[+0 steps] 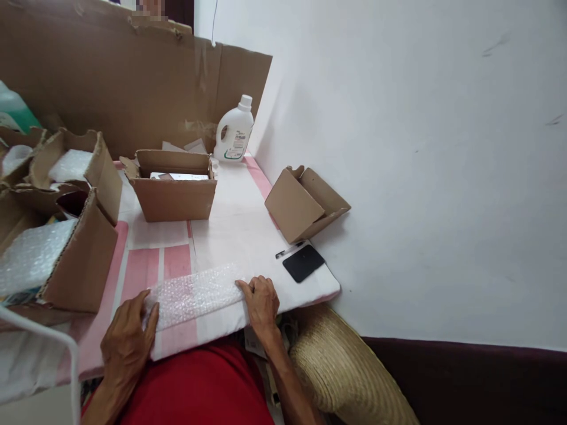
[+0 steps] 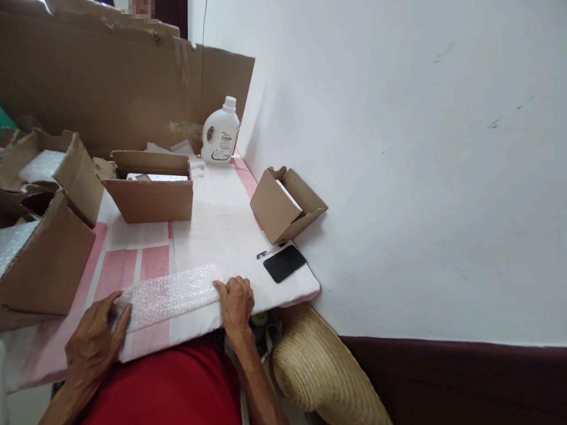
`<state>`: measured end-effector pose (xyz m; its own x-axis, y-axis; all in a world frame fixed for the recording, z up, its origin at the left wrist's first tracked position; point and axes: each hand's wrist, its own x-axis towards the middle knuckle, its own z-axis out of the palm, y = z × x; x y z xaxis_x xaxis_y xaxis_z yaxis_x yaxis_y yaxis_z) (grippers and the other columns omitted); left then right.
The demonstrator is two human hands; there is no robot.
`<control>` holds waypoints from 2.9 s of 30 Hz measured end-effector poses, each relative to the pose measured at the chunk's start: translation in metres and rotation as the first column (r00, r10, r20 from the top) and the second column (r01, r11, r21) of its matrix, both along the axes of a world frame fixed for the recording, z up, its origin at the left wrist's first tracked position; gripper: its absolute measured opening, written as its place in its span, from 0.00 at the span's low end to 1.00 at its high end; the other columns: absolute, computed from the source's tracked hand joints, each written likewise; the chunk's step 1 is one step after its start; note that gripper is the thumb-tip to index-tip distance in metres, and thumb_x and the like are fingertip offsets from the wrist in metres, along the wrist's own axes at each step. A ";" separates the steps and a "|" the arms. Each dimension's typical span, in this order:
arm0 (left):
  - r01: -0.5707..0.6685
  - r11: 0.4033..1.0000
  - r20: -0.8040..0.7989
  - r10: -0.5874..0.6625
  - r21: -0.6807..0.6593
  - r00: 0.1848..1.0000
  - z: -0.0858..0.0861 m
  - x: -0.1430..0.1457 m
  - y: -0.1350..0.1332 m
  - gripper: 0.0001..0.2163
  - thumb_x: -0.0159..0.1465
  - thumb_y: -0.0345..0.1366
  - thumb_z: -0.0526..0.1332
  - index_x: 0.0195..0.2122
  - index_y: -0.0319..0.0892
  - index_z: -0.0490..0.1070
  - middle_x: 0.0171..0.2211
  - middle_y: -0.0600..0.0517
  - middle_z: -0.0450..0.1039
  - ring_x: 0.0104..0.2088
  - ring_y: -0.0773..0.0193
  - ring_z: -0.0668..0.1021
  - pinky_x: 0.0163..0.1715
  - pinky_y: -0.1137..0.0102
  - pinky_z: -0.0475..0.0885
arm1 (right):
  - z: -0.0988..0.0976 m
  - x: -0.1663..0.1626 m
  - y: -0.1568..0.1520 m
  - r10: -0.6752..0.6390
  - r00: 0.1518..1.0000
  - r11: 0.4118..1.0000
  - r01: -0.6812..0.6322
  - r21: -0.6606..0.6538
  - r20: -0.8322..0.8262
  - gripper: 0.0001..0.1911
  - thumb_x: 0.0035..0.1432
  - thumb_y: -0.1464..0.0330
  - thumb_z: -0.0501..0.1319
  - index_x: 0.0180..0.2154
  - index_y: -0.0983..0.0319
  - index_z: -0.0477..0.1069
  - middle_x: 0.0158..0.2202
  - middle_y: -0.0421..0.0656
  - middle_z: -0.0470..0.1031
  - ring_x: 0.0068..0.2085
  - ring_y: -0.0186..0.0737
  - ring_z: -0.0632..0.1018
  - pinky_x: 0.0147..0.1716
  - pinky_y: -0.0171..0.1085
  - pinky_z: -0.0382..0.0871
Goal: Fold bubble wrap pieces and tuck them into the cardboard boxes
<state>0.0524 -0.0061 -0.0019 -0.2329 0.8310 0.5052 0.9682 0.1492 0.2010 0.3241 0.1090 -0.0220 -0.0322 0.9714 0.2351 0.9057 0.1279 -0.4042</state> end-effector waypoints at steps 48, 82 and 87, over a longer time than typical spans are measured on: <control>0.505 0.863 -0.075 -0.504 -0.008 0.860 0.004 0.020 -0.010 0.15 0.67 0.36 0.60 0.54 0.40 0.72 0.53 0.41 0.75 0.53 0.53 0.75 0.52 0.61 0.68 | 0.006 -0.044 -0.045 0.768 0.638 0.626 -0.731 0.272 -0.052 0.11 0.68 0.74 0.54 0.49 0.64 0.71 0.46 0.50 0.77 0.50 0.47 0.72 0.48 0.45 0.70; 0.108 0.807 0.572 0.309 -0.580 0.759 0.049 -0.015 0.021 0.36 0.59 0.68 0.49 0.54 0.43 0.70 0.38 0.46 0.80 0.39 0.49 0.82 0.45 0.56 0.75 | 0.003 -0.046 -0.059 0.713 0.699 0.693 -0.693 0.200 -0.049 0.15 0.64 0.65 0.62 0.51 0.60 0.69 0.51 0.51 0.74 0.57 0.53 0.70 0.54 0.51 0.68; 0.132 0.842 0.694 0.330 -0.522 0.640 0.050 -0.014 0.024 0.37 0.50 0.66 0.61 0.53 0.42 0.70 0.37 0.45 0.79 0.40 0.48 0.82 0.43 0.58 0.76 | 0.004 -0.045 -0.060 0.709 0.702 0.697 -0.684 0.214 -0.066 0.15 0.63 0.66 0.62 0.51 0.61 0.69 0.51 0.51 0.75 0.57 0.53 0.70 0.54 0.51 0.68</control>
<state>0.0379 0.0176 0.0480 -0.4215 0.8384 -0.3455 0.4870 0.5307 0.6937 0.2789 0.0493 -0.0185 -0.6407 0.6295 0.4395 0.4680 0.7740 -0.4265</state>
